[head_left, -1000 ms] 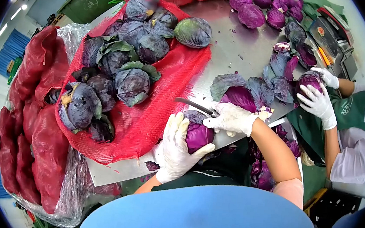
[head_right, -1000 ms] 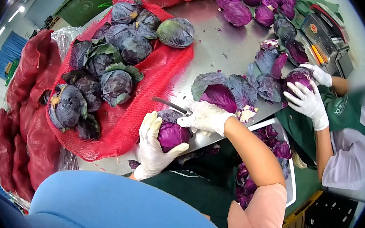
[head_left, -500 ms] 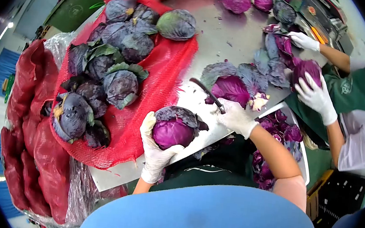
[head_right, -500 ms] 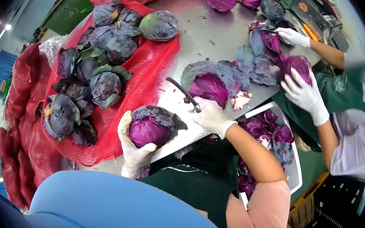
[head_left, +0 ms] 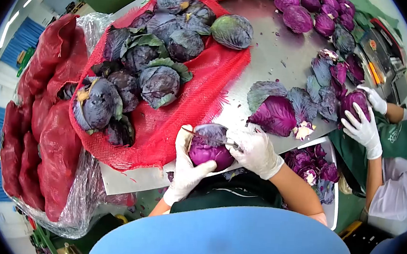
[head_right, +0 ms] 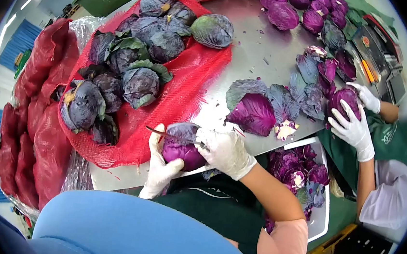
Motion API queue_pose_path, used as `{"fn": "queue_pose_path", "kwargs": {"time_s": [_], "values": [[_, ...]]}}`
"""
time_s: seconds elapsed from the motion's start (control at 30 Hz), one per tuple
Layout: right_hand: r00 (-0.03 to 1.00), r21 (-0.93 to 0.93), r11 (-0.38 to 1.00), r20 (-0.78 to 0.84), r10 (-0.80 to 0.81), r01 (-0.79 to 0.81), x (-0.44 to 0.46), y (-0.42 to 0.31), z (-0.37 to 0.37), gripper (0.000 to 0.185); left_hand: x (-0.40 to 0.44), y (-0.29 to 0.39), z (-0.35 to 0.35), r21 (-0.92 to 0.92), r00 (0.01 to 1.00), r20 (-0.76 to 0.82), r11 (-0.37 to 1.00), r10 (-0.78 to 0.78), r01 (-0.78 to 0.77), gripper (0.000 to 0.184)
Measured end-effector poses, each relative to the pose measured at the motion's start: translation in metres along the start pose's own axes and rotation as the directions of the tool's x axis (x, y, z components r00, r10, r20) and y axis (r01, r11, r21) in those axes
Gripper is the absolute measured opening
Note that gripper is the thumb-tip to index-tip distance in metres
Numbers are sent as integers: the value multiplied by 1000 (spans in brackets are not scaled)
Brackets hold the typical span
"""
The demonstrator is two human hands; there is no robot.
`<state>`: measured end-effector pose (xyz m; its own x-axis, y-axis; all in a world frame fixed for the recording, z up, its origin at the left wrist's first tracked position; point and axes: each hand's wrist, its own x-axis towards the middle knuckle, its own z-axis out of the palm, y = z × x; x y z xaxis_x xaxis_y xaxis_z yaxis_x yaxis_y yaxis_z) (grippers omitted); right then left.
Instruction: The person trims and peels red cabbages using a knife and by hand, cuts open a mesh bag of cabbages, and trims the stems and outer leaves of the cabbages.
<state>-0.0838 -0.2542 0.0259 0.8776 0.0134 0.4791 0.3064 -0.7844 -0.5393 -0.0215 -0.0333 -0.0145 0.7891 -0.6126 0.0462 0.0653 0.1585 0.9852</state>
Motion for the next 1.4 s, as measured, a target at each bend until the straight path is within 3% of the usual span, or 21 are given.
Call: {"fn": "queue_pose_path", "kwargs": {"time_s": [0.03, 0.07, 0.1, 0.17, 0.2, 0.27, 0.33, 0.37, 0.4, 0.43, 0.5, 0.53, 0.6, 0.63, 0.67, 0.73, 0.9, 1.1, 1.17, 1.27, 1.4], "values": [[988, -96, 986, -55, -142, 136, -1, -2, -2, 22, 1, -4, -5, 32, 996, -84, 999, -3, 6, 111], [999, 28, 999, -19, 38, -38, -1, -8, -5, 17, 3, -3, -5, 63, 986, -169, 998, -3, 14, 112], [976, 142, 965, 40, 215, -218, -1, -12, -6, 12, 2, 5, -2, -230, 985, -87, 965, -149, 126, 106], [973, 327, 923, -35, 226, -203, 8, -2, -7, 10, 8, 8, -14, -341, 975, 26, 915, -220, 215, 98], [934, 331, 881, 4, 356, -337, 11, -1, -14, 10, 8, 17, -9, -348, 962, -32, 906, -270, 242, 93], [808, 665, 604, -1, 589, -439, 14, 38, -25, 16, 6, 26, -11, -345, 968, -18, 910, -249, 227, 92], [580, 598, 492, -54, 813, -633, 11, 81, -43, 18, 4, 28, -10, -323, 973, -40, 925, -226, 201, 95], [538, 563, 491, -95, 837, -665, 1, 98, -50, 20, 4, 26, -8, -348, 977, -41, 919, -211, 184, 97], [538, 312, 568, -185, 822, -762, -13, 122, -53, 24, 7, 21, -9, -321, 988, -25, 938, -150, 134, 99], [717, -156, 714, -329, 614, -683, -26, 124, -61, 28, 11, 14, -9, -297, 996, -10, 951, -92, 85, 102], [786, -368, 745, -522, 329, -556, -33, 100, -70, 36, 22, 22, 10, -177, 999, -33, 984, 25, -30, 110], [783, -355, 747, -521, 341, -562, -32, 79, -76, 43, 31, 18, 9, 153, 984, -3, 972, 180, -177, 115], [832, -233, 867, -468, 297, -441, -30, 43, -72, 48, 46, 27, 19, 712, 885, 208, 556, 417, -429, 126], [833, 12, 896, -362, 418, -444, -29, 20, -65, 51, 52, 23, 28, 774, 871, 264, 448, 413, -448, 126], [900, 12, 952, -321, 295, -307, -40, 22, -45, 55, 55, 19, 35, 783, 878, 274, 440, 392, -440, 127], [794, 96, 791, -9, 607, -604, -43, -13, -32, 65, 61, 15, 44, 782, 879, 304, 431, 366, -450, 127], [848, 64, 855, -107, 519, -515, -62, -12, 1, 87, 62, 18, 56, 879, 926, 229, 346, 300, -329, 127], [865, -43, 864, -32, 501, -502, -53, 2, -5, 86, 62, 20, 68, 853, 856, 331, 263, 396, -452, 120], [888, -14, 899, -163, 429, -437, -54, 12, -2, 83, 63, 24, 69, 868, 881, 332, 256, 337, -425, 119], [683, 14, 691, -139, 717, -723, -62, 46, -24, 79, 65, 27, 67, 863, 892, 330, 283, 308, -418, 122], [756, -123, 749, -182, 628, -652, -60, 35, -33, 86, 64, 42, 71, 863, 920, 319, 330, 229, -382, 126]]}}
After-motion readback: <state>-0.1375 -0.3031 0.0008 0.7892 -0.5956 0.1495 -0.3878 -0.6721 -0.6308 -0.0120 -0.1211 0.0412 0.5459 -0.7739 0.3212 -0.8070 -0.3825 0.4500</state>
